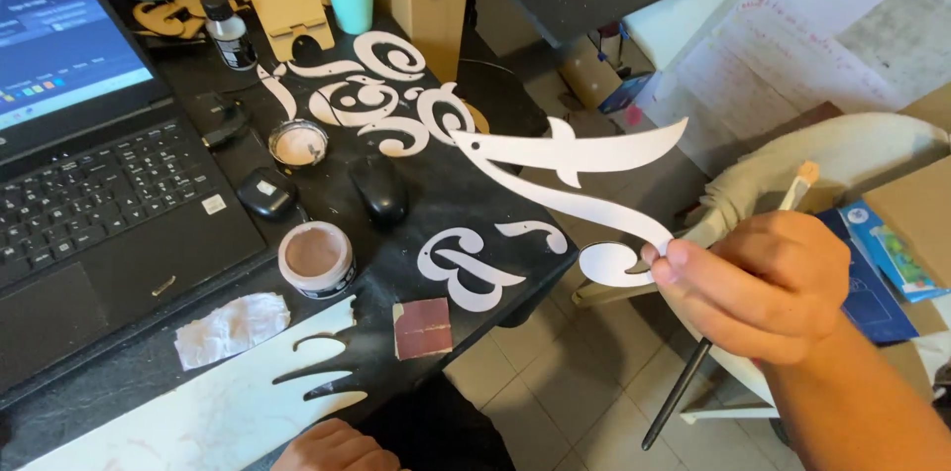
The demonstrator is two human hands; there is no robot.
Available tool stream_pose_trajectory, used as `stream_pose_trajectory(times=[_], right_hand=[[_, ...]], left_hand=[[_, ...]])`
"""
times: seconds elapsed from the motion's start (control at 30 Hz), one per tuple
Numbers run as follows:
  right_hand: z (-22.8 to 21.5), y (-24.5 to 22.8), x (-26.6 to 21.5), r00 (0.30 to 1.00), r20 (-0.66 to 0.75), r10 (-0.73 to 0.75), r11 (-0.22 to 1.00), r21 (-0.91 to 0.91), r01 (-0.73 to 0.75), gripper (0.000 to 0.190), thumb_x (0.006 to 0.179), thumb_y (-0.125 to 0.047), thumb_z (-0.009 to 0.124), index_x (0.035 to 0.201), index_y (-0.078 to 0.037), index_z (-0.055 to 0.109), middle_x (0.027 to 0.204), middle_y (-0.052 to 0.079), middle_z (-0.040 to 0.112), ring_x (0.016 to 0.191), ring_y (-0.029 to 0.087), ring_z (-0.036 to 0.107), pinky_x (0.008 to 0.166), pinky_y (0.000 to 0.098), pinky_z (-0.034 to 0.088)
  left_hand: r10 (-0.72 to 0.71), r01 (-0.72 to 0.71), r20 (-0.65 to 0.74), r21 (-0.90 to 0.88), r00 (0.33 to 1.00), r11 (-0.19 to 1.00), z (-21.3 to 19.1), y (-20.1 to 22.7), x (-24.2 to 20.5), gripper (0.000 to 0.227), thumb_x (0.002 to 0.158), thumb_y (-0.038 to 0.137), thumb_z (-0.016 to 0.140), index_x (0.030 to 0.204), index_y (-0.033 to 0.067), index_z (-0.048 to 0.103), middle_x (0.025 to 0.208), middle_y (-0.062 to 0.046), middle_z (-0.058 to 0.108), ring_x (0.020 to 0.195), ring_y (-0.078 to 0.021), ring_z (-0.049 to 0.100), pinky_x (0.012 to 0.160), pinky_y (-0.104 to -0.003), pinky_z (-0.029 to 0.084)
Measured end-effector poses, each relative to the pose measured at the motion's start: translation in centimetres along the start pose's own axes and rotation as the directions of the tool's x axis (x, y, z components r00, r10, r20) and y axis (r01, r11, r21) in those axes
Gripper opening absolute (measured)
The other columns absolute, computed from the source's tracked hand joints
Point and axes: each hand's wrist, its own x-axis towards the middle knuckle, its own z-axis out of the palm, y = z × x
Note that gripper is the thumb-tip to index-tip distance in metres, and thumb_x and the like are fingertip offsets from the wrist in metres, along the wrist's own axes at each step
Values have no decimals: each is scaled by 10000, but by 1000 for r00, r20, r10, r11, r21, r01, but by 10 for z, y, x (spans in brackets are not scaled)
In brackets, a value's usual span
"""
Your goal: The person paints a wooden letter 'F' with a light-colored paint using a brush, holding the letter in their left hand and applying paint to the curves and edges. They dip the brush into a container of paint and continue painting the letter, then place it on the table with other painted letters.
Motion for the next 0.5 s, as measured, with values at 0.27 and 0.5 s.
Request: stream_pose_trajectory(times=[0.27, 0.5], right_hand=[[83, 16, -33, 438, 197, 877, 393, 228, -891, 113, 925, -35, 744, 1028, -15, 703, 909, 150, 681, 710, 238, 624, 580, 330, 527], [194, 36, -83, -447, 704, 553, -717, 128, -685, 90, 875, -45, 744, 904, -83, 668, 715, 88, 653, 441, 85, 325, 399, 237, 203]], left_hand=[[-1, 17, -197, 79, 980, 997, -21, 25, 3, 310, 1003, 361, 648, 746, 190, 684, 604, 17, 623, 536, -157, 649, 547, -293, 531], [-57, 74, -263, 55, 963, 996, -18, 21, 0, 315, 984, 353, 665, 720, 182, 677, 574, 0, 603, 513, -148, 646, 574, -281, 547]])
